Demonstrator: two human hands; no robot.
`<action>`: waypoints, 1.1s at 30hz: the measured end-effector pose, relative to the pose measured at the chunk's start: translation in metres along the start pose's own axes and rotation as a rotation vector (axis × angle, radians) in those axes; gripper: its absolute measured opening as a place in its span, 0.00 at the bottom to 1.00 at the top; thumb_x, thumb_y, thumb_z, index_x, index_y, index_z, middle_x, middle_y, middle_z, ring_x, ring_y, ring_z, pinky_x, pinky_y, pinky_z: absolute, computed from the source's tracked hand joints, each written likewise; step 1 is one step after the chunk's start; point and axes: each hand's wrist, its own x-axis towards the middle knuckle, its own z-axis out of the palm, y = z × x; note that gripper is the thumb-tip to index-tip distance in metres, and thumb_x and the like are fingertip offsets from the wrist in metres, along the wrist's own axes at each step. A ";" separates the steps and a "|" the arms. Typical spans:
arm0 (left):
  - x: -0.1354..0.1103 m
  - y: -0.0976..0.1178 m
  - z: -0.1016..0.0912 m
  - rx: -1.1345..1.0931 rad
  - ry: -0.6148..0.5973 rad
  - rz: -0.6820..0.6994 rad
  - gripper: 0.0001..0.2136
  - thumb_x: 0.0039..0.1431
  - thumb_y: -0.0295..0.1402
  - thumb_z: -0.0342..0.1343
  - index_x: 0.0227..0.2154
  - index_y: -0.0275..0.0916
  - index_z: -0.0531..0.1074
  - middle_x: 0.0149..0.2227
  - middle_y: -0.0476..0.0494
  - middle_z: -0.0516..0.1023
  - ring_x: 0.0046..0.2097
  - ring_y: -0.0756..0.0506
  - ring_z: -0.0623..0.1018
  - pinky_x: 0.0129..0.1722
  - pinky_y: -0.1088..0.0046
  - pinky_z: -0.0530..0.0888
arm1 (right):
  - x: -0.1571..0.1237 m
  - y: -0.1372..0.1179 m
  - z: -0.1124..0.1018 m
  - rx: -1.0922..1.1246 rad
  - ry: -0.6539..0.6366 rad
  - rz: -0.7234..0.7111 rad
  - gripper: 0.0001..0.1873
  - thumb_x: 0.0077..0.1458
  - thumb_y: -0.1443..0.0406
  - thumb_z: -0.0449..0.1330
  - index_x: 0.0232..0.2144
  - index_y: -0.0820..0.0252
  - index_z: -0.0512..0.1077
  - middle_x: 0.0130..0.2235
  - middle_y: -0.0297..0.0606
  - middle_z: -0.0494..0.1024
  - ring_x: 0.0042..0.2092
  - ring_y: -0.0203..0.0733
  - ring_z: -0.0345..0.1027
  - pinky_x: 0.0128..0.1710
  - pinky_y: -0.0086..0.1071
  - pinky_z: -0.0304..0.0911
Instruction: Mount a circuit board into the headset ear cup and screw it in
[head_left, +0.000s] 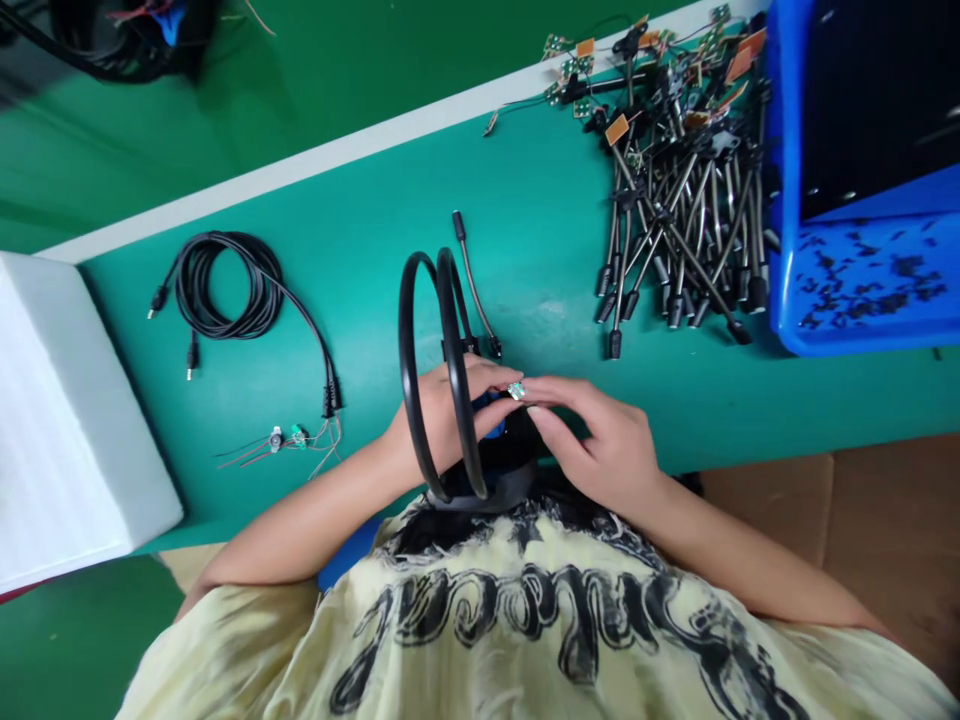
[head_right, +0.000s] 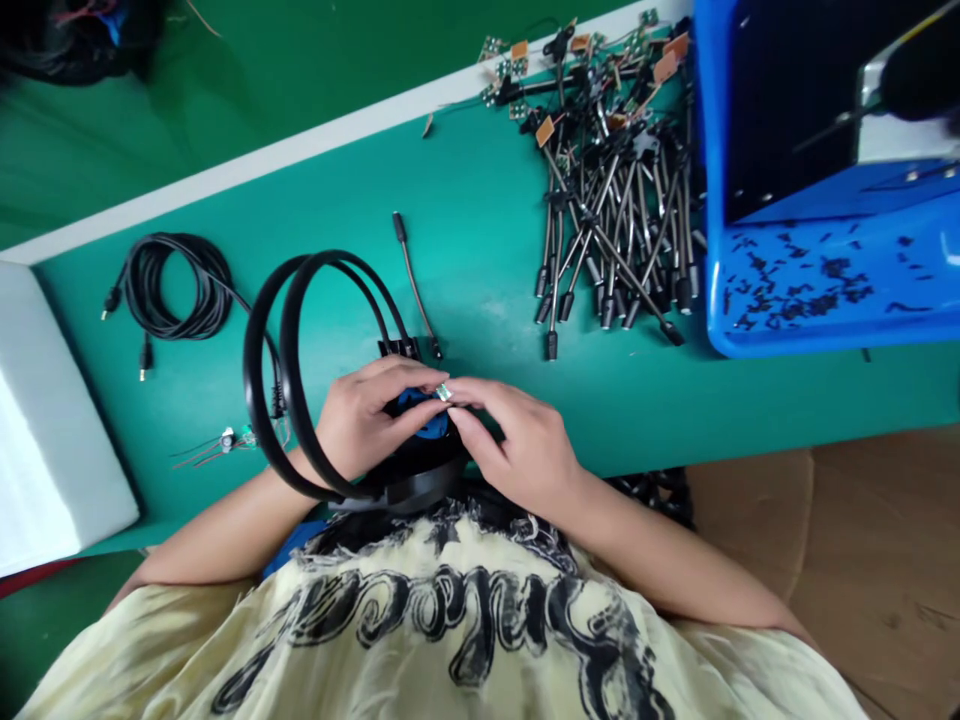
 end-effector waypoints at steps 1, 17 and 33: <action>0.000 0.000 0.000 -0.004 -0.005 0.024 0.11 0.59 0.30 0.59 0.45 0.37 0.73 0.40 0.44 0.79 0.43 0.50 0.78 0.44 0.73 0.77 | 0.003 0.000 0.000 0.077 0.000 0.097 0.13 0.59 0.68 0.59 0.47 0.57 0.69 0.42 0.34 0.79 0.42 0.32 0.74 0.44 0.24 0.71; 0.001 -0.001 -0.008 0.259 -0.006 0.148 0.07 0.63 0.27 0.54 0.43 0.36 0.72 0.41 0.44 0.78 0.44 0.50 0.78 0.48 0.74 0.75 | 0.020 -0.006 0.001 -0.047 0.084 0.123 0.12 0.56 0.70 0.58 0.43 0.55 0.73 0.37 0.32 0.79 0.37 0.32 0.74 0.40 0.26 0.70; 0.006 -0.006 -0.004 0.275 0.023 0.193 0.07 0.59 0.30 0.60 0.40 0.40 0.71 0.35 0.49 0.79 0.44 0.47 0.77 0.54 0.62 0.71 | 0.024 -0.002 0.001 0.257 0.053 0.327 0.07 0.55 0.66 0.59 0.38 0.57 0.72 0.30 0.30 0.78 0.28 0.29 0.69 0.25 0.21 0.62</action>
